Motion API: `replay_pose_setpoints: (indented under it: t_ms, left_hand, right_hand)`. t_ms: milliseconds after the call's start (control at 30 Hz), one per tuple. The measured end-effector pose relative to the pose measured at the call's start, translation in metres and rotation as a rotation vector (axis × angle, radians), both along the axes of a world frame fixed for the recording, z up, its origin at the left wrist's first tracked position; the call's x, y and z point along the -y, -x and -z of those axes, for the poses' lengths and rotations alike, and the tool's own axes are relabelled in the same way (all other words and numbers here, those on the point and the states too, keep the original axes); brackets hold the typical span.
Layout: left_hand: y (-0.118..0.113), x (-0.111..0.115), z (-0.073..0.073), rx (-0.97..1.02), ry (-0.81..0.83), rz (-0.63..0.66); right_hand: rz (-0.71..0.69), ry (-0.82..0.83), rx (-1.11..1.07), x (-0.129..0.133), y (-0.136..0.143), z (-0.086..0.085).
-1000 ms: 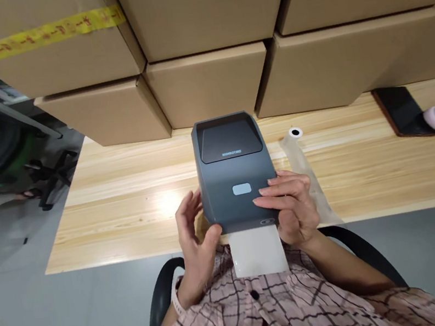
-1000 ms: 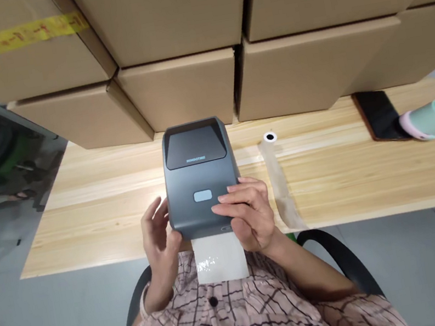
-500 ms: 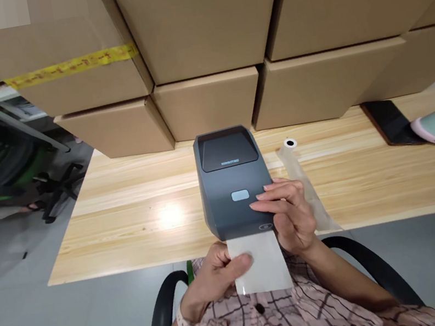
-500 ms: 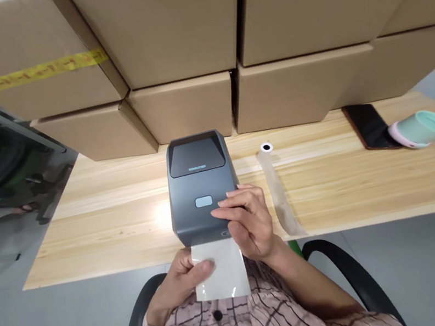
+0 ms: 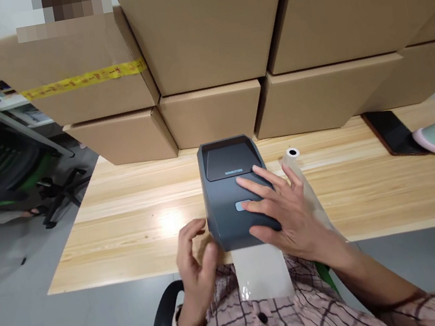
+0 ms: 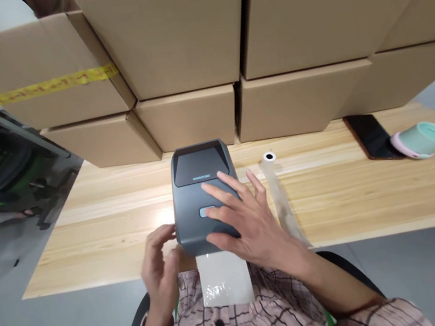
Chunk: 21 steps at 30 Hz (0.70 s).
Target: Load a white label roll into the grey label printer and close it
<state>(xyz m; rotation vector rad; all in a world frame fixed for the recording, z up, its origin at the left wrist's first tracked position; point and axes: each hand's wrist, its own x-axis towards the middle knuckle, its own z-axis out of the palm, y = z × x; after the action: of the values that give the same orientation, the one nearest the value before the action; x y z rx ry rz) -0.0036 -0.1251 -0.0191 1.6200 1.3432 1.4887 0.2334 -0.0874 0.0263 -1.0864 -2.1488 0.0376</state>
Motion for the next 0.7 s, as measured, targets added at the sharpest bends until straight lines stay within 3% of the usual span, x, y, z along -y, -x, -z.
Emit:
replay_pose_setpoints:
  t_ms: [100,200,333,433,533,700]
  left_hand:
    - [-0.01,0.003,0.011,0.023,0.122,0.122]
    - [-0.013,0.008,0.02,0.072,0.185,0.176]
    - [-0.011,0.008,0.023,-0.054,0.045,0.145]
    - [-0.008,0.001,0.014,-0.162,-0.063,0.123]
    - [-0.003,-0.015,-0.007,-0.168,-0.169,0.169]
    - [0.002,-0.075,-0.049,-0.061,-0.345,0.218]
  right_hand:
    - [0.085,0.099,-0.346,0.016,-0.001,0.037]
    - [0.158,0.314,-0.635,0.035,0.001,0.068]
    - [0.141,0.445,-0.712,0.046,0.002,0.079]
    - [0.137,0.474,-0.645,0.045,-0.007,0.067]
    - [0.125,0.419,-0.511,0.035,-0.02,0.038]
    - [0.111,0.189,-0.255,-0.014,-0.031,-0.022]
